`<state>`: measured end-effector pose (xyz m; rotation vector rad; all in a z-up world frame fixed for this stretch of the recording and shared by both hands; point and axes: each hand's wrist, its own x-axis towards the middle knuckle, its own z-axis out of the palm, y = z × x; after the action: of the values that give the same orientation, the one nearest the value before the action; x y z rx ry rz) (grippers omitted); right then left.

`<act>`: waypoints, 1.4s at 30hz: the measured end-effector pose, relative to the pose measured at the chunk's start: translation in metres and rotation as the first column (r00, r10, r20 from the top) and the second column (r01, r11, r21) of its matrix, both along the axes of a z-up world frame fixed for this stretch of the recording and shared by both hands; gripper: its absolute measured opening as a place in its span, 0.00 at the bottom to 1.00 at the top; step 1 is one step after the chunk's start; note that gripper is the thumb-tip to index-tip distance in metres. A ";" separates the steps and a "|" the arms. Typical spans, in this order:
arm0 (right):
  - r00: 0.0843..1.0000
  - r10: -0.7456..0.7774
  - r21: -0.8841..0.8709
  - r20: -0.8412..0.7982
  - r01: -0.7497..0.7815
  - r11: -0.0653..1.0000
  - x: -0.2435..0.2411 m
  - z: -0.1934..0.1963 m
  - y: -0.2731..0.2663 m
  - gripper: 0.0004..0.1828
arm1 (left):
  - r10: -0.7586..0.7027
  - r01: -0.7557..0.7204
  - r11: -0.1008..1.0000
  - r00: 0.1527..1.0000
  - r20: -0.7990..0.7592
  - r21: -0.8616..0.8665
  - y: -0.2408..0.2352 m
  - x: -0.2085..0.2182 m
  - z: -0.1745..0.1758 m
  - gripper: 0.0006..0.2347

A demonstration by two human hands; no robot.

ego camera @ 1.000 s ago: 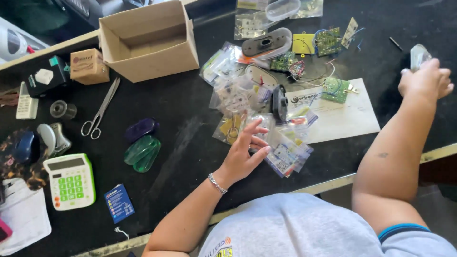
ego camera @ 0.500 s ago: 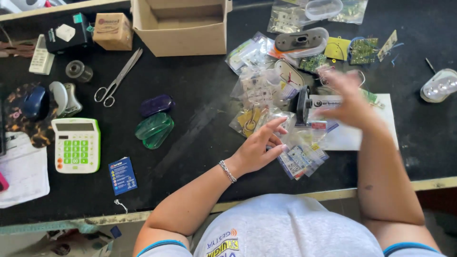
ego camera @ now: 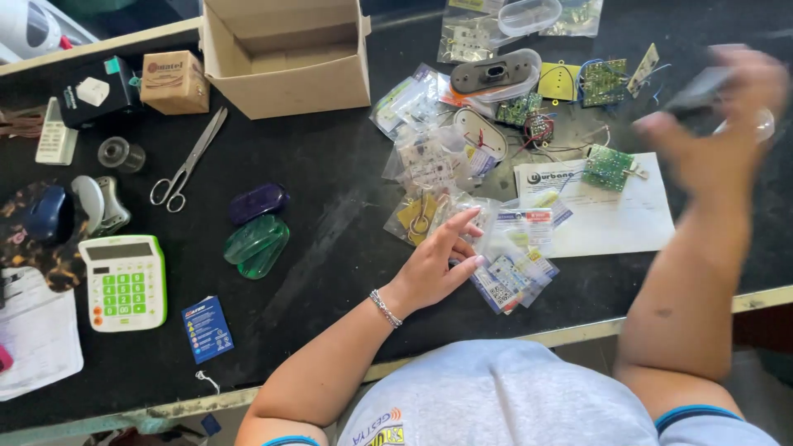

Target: The person sorts through a pile of electronic components and small cases on a cluttered workbench. They pick up and examine several items, including plastic cases, circuit boards, and wires, moving them around the table.

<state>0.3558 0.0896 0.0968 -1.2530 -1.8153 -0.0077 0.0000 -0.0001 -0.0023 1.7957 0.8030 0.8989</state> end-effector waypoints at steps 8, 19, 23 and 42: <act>0.760 -0.568 -0.403 0.316 0.649 0.645 0.125 -0.099 0.029 0.49 | -0.014 0.014 1.000 1.000 -0.011 0.000 0.001 0.001 0.000 0.29; 0.958 0.105 -0.071 0.268 -0.089 0.993 -0.053 -0.052 0.072 0.32 | -0.099 0.099 0.995 0.995 -0.005 0.002 0.005 0.001 -0.015 0.30; 0.868 0.220 -0.201 0.446 -0.142 0.969 -0.104 -0.067 0.130 0.39 | -0.143 0.142 0.990 0.989 -0.024 -0.013 0.008 -0.001 -0.015 0.29; -0.116 -0.125 0.019 -0.985 -0.802 0.597 -0.090 -0.046 0.045 0.29 | -0.191 0.198 0.979 0.973 -0.130 0.044 0.006 -0.006 -0.008 0.27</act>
<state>0.2660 0.1342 0.0506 -0.5292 -0.6103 1.6924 -0.0056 0.0062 -0.0104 1.9578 0.6701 0.6924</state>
